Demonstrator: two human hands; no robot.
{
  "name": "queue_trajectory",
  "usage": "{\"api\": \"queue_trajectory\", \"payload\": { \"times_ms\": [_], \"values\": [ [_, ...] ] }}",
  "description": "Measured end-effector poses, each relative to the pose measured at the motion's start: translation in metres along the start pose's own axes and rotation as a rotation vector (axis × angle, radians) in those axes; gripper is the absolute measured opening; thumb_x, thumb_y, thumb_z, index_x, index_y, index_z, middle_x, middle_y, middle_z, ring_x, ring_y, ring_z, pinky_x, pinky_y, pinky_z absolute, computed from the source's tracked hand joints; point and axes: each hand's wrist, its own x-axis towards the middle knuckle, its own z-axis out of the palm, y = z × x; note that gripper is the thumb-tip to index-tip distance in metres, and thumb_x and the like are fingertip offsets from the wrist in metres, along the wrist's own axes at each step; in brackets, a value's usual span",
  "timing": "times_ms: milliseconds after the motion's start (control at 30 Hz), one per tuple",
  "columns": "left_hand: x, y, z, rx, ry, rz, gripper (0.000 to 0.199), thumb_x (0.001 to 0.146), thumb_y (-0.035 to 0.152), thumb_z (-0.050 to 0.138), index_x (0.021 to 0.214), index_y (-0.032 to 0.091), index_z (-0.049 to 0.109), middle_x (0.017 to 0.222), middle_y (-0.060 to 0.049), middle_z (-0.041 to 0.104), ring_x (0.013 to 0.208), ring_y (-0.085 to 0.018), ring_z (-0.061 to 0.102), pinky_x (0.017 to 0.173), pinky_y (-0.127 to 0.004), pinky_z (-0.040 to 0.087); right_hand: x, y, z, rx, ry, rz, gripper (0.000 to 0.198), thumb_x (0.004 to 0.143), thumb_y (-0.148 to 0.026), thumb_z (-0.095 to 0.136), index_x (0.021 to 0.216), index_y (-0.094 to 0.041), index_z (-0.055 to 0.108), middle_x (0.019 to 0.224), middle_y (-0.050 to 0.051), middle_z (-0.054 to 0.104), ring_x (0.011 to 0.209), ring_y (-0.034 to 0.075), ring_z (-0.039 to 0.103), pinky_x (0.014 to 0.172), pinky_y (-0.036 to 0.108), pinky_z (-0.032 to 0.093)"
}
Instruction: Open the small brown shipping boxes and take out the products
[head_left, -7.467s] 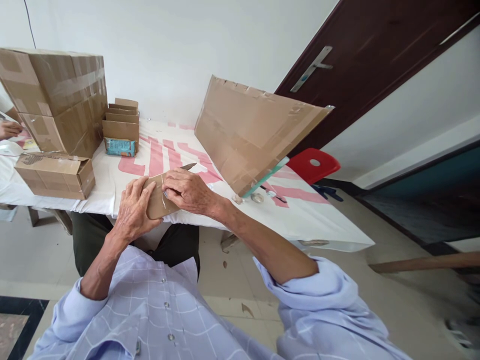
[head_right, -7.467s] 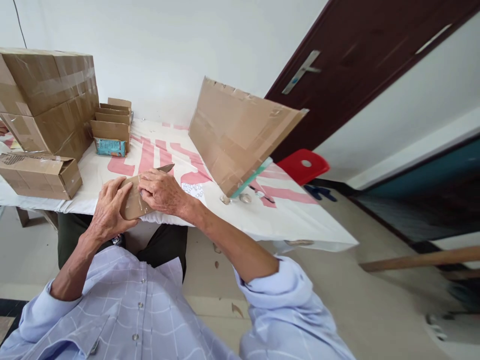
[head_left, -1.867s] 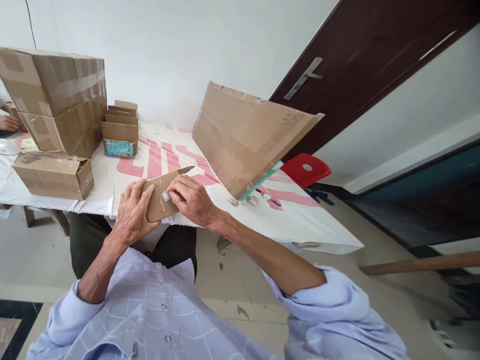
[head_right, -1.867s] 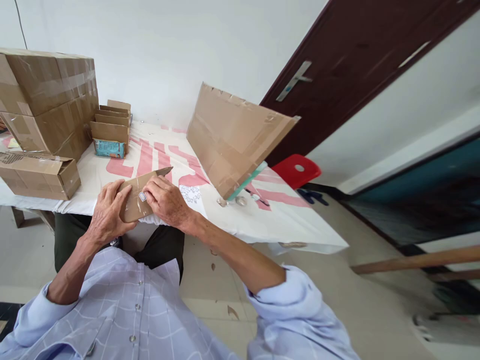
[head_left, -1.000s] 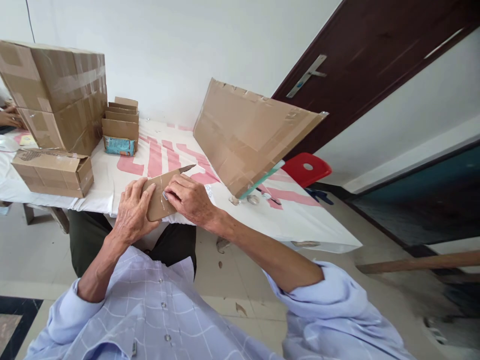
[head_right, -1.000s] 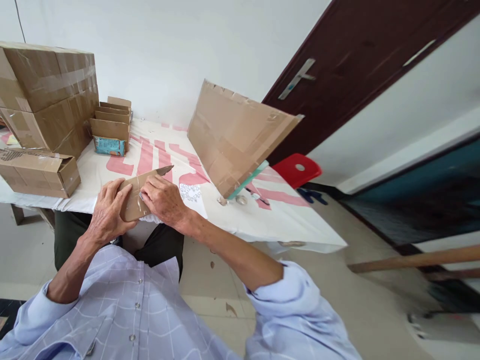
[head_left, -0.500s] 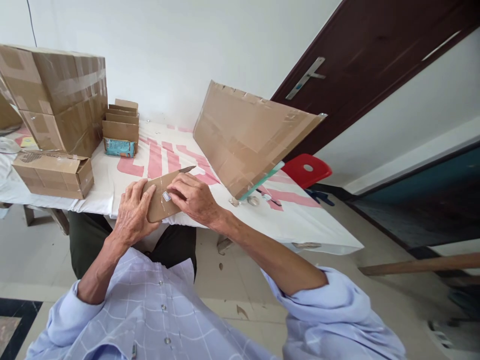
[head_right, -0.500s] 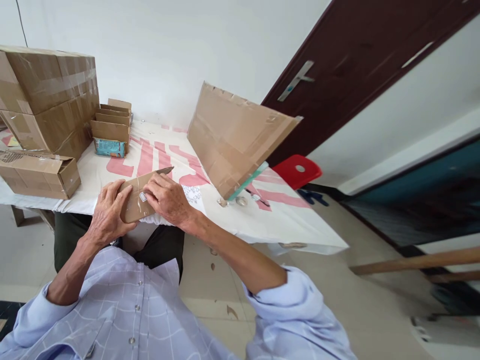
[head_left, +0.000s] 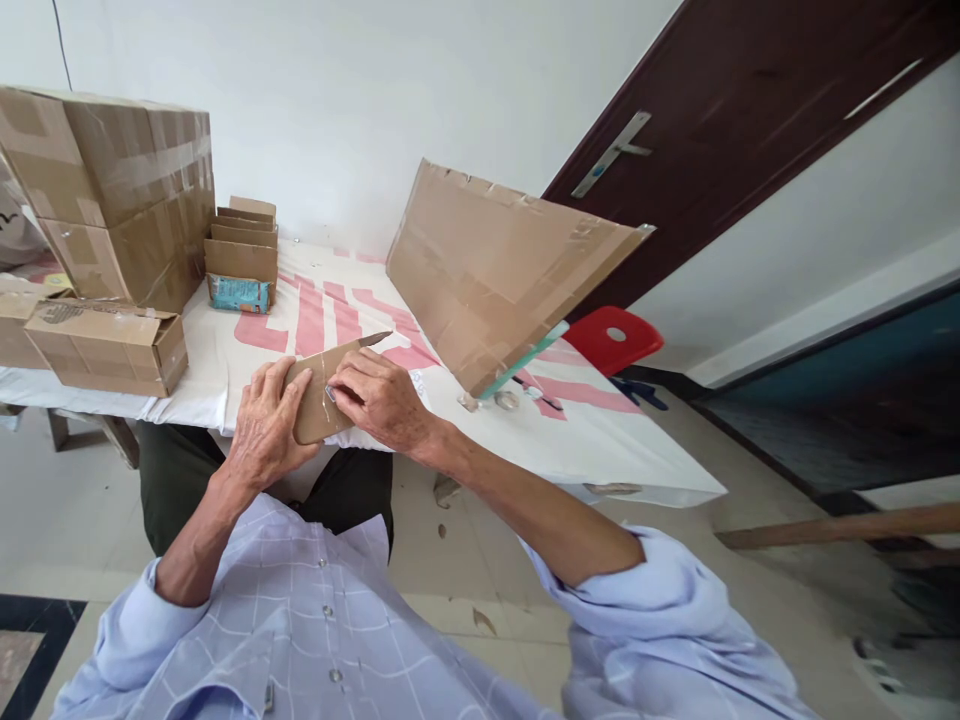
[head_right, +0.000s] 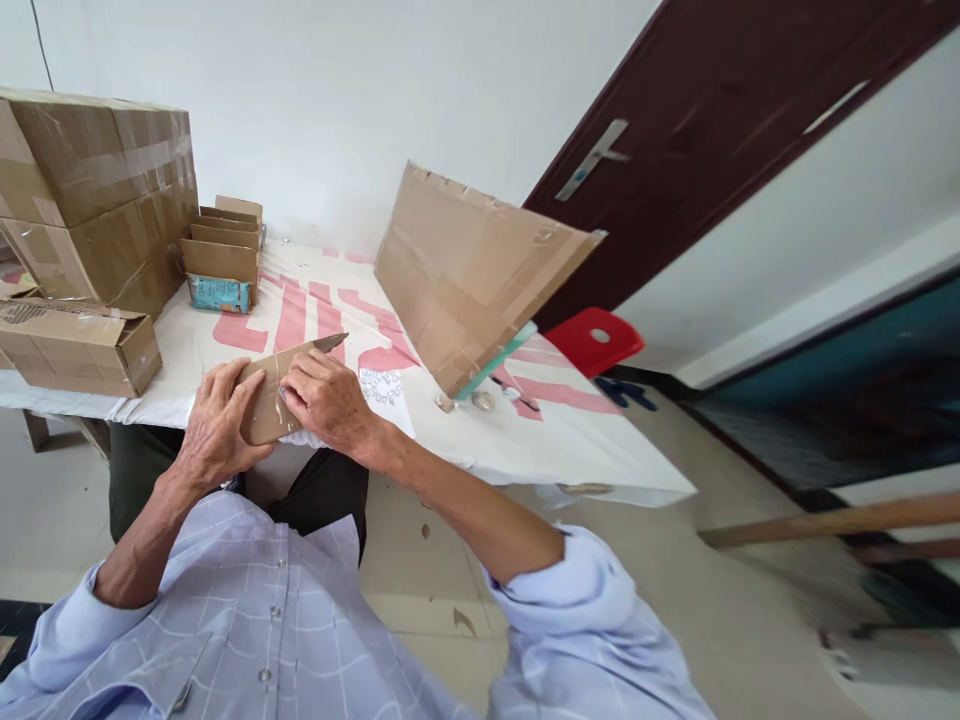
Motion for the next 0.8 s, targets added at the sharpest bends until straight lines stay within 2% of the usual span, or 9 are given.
{"api": "queue_trajectory", "payload": {
  "times_ms": [500, 800],
  "values": [
    [0.0007, 0.0002, 0.0017, 0.021, 0.014, 0.037, 0.091, 0.072, 0.029, 0.086, 0.155, 0.019, 0.049, 0.162, -0.024, 0.048, 0.146, -0.047, 0.046, 0.117, -0.064, 0.046, 0.001, 0.0013, -0.001, 0.057, -0.041, 0.073, 0.017, 0.097, -0.009, 0.058, 0.087, -0.022, 0.065, 0.088, 0.007, 0.068, 0.089, 0.024, 0.058, 0.084, 0.038, 0.05],
    [0.0018, 0.0014, 0.0001, 0.038, -0.004, 0.024, 0.095, 0.07, 0.027, 0.087, 0.155, 0.017, 0.048, 0.162, -0.026, 0.047, 0.145, -0.048, 0.046, 0.115, -0.065, 0.047, 0.0002, 0.0043, -0.0056, 0.089, -0.034, 0.064, 0.01, 0.101, -0.014, 0.062, 0.096, -0.02, 0.068, 0.097, 0.009, 0.07, 0.094, 0.025, 0.062, 0.086, 0.039, 0.054]
  ]
}}
